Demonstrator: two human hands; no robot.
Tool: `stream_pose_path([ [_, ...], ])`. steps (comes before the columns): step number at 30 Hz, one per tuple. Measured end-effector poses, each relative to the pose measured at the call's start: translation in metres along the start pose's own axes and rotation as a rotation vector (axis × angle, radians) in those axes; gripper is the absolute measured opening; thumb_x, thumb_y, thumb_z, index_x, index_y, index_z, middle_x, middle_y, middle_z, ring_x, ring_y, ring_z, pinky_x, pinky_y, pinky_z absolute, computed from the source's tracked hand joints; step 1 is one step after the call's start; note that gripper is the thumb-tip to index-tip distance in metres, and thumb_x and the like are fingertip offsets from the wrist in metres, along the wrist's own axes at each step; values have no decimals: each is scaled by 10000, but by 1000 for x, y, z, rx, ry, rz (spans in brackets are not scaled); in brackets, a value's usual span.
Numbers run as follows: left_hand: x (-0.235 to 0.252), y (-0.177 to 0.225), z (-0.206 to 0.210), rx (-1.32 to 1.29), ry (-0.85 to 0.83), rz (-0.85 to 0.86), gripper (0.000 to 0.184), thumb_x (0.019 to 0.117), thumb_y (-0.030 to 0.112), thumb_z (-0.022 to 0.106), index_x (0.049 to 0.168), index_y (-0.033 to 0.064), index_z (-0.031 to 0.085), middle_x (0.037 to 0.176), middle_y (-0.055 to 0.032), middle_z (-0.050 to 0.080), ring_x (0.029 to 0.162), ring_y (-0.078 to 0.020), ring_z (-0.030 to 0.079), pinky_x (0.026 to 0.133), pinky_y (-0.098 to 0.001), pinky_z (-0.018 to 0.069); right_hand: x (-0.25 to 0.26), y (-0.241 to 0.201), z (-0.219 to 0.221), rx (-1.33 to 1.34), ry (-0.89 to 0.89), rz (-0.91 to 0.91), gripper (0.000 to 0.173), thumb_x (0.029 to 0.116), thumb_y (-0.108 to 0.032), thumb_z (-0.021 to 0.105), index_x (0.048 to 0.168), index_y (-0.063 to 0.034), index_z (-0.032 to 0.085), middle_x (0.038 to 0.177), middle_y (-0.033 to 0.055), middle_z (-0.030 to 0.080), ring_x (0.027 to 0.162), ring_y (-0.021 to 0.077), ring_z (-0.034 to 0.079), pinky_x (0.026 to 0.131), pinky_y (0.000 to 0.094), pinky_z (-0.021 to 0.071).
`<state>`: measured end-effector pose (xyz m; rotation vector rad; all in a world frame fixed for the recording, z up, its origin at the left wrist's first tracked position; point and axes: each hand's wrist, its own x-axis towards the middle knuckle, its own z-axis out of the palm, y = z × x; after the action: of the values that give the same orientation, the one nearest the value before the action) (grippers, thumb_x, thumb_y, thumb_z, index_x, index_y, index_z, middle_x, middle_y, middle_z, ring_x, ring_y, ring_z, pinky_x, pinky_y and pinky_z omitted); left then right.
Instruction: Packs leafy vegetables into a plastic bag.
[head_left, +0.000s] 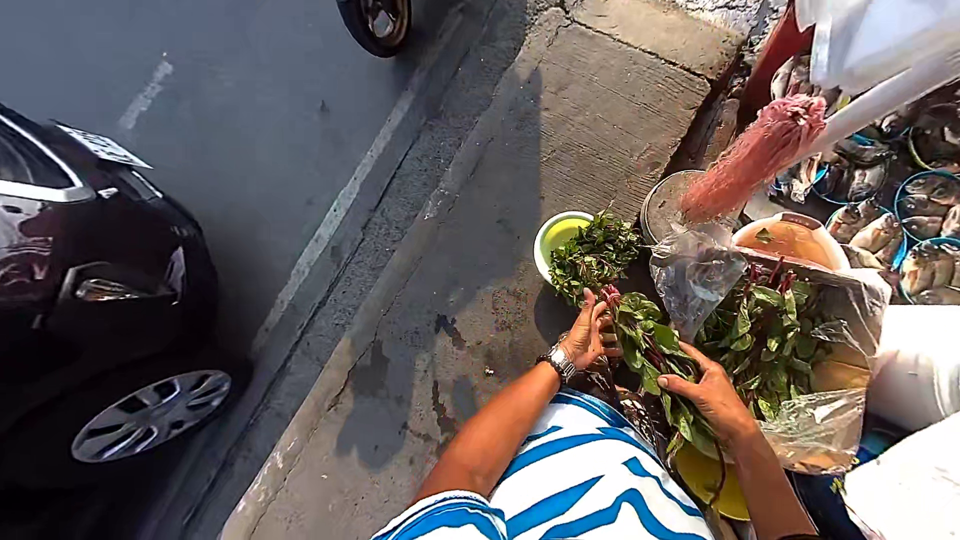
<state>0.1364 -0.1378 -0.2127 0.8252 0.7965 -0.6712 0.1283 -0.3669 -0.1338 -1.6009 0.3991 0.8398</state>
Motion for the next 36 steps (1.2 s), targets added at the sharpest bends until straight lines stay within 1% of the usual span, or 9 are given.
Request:
stream_pose_path([
  [4,23,-1,-60,58,196,7,681,1080,591,248,1565,125,353,1432,-162,560,1116,-316,653,871,-500,552,80,-26,16,-453,-26,22,729,812,-129,833,1467,-49,524,1375,205,615,1266,297,601,1080,488,477],
  [7,16,-7,-96,-7,278,38,512,1122,394,328,1467,35,446,1307,-172,629,1038,-281,689,851,-461,578,164,-45,46,-826,-133,49,745,862,-237,786,1519,-92,464,1340,251,622,1240,424,604,1044,621,459],
  [11,-7,-33,-146,-89,441,31,405,1117,262,349,1367,-17,505,1187,-183,683,942,-272,723,800,-440,607,283,-62,103,-1164,-281,62,710,924,-246,723,1538,-75,411,1422,283,537,1271,470,562,1015,651,451],
  [18,-59,-107,-217,-185,792,-96,408,1115,225,326,1392,-47,451,1170,-222,660,899,-292,717,769,-456,606,444,-42,186,-1423,-374,-74,630,869,-153,773,1425,-3,519,1387,322,536,1184,526,587,905,683,490],
  [21,-68,-124,-224,-188,841,-163,419,1112,232,319,1409,-39,435,1185,-230,652,892,-293,709,761,-456,598,477,-13,193,-1435,-277,-135,824,812,-95,823,1542,-94,442,1538,329,388,1356,599,395,1006,807,344],
  [23,-64,-124,-221,-183,824,-177,413,1108,233,341,1403,-33,454,1183,-231,650,893,-302,705,759,-464,593,467,0,189,-1480,-283,-224,680,900,-49,716,1527,-56,452,1536,324,393,1401,574,363,1053,806,295],
  [27,-32,-94,-205,-98,695,-93,349,1103,197,403,1325,-47,517,1090,-203,690,838,-280,720,710,-427,608,379,0,164,-1451,-584,-219,416,980,-18,556,1386,68,530,1462,302,483,1383,484,441,1068,664,388],
  [31,4,-27,-175,132,521,27,329,1093,182,450,1297,-59,542,1099,-209,689,814,-251,721,692,-392,609,249,-5,117,-1276,-747,-52,372,1022,-126,547,1361,25,568,1421,275,532,1289,468,541,1011,646,452],
  [36,48,66,-108,454,307,188,273,1079,136,480,1234,-69,573,1044,-176,695,815,-207,715,702,-368,605,110,-4,28,-948,-423,-75,361,1040,-162,540,1361,-12,609,1329,236,622,1191,411,631,1002,593,492],
])
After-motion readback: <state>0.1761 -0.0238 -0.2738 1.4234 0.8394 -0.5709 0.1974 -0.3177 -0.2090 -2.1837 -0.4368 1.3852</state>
